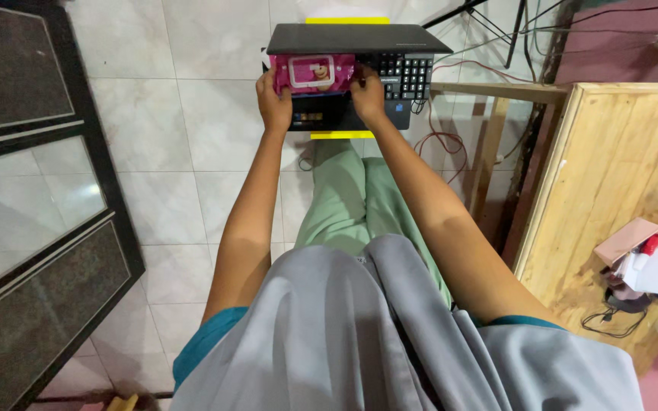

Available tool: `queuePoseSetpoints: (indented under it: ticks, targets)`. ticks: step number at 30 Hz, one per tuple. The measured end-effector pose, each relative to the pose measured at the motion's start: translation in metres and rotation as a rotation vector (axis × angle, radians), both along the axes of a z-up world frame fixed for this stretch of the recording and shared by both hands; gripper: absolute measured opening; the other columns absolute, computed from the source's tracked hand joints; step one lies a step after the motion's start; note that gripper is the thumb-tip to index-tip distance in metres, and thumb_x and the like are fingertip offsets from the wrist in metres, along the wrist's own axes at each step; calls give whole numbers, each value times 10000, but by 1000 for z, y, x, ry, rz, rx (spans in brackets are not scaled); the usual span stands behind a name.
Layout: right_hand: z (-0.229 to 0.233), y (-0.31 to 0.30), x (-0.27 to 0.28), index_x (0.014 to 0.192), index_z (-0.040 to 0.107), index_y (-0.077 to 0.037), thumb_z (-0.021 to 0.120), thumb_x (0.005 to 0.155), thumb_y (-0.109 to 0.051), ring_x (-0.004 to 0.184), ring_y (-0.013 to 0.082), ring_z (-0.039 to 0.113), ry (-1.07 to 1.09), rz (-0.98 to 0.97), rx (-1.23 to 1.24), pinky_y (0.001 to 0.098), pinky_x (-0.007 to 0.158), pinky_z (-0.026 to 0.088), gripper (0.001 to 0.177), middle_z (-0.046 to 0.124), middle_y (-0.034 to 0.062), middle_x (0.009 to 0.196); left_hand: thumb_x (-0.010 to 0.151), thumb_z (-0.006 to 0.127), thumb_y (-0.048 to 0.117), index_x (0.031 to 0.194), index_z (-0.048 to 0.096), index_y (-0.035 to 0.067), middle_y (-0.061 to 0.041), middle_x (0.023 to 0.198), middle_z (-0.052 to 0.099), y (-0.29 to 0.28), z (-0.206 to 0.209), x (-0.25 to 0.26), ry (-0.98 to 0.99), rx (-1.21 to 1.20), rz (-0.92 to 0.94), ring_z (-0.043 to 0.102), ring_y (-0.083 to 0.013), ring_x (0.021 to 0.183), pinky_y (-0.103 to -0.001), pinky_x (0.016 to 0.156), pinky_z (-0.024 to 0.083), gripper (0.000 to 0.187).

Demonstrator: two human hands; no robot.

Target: The person moves a keyboard and a laptop on a desk, then moves a package of wipes, a mouse, a glasses case, and finally a vase of flowers, placing them on a lower surface or back on the desk.

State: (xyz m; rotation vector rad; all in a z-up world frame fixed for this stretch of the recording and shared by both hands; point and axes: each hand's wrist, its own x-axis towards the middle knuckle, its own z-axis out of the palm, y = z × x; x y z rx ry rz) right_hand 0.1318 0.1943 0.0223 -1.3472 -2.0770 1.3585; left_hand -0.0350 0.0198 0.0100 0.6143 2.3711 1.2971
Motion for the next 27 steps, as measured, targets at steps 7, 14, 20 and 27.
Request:
queuePoseSetpoints:
  ticks: [7, 14, 20, 27]
  targets:
    - [-19, -3, -5, 1159, 681, -88, 708, 849, -143, 970, 295, 746, -78, 54, -71, 392, 838, 571, 316, 766, 129, 1048, 902, 697, 55, 1486, 484, 56, -213, 1518, 462, 4, -9, -1, 26, -149, -110, 456, -392, 1409, -428, 1174, 382, 622]
    - [-10, -10, 20, 1446, 510, -31, 669, 895, -81, 1282, 399, 557, -127, 83, 74, 432, 1082, 446, 576, 578, 229, 1405, 897, 661, 45, 1538, 371, 43, -278, 1633, 309, -5, 13, 20, 111, -212, -177, 265, -476, 1509, -503, 1252, 235, 704]
    - [30, -28, 64, 1487, 465, -35, 665, 932, -71, 1401, 411, 457, -66, 78, 155, 434, 1188, 360, 591, 516, 233, 1489, 926, 704, 133, 1587, 297, 54, -259, 1632, 275, -2, 41, 74, 203, -188, -343, 192, -506, 1544, -598, 1255, 154, 781]
    - [95, -49, 137, 1495, 474, -73, 691, 930, -125, 1366, 377, 511, -34, 54, 85, 424, 1151, 398, 607, 543, 192, 1480, 917, 681, 129, 1561, 383, 91, -212, 1636, 320, 15, 101, 148, 129, -173, -707, 209, -500, 1532, -630, 1233, 159, 710]
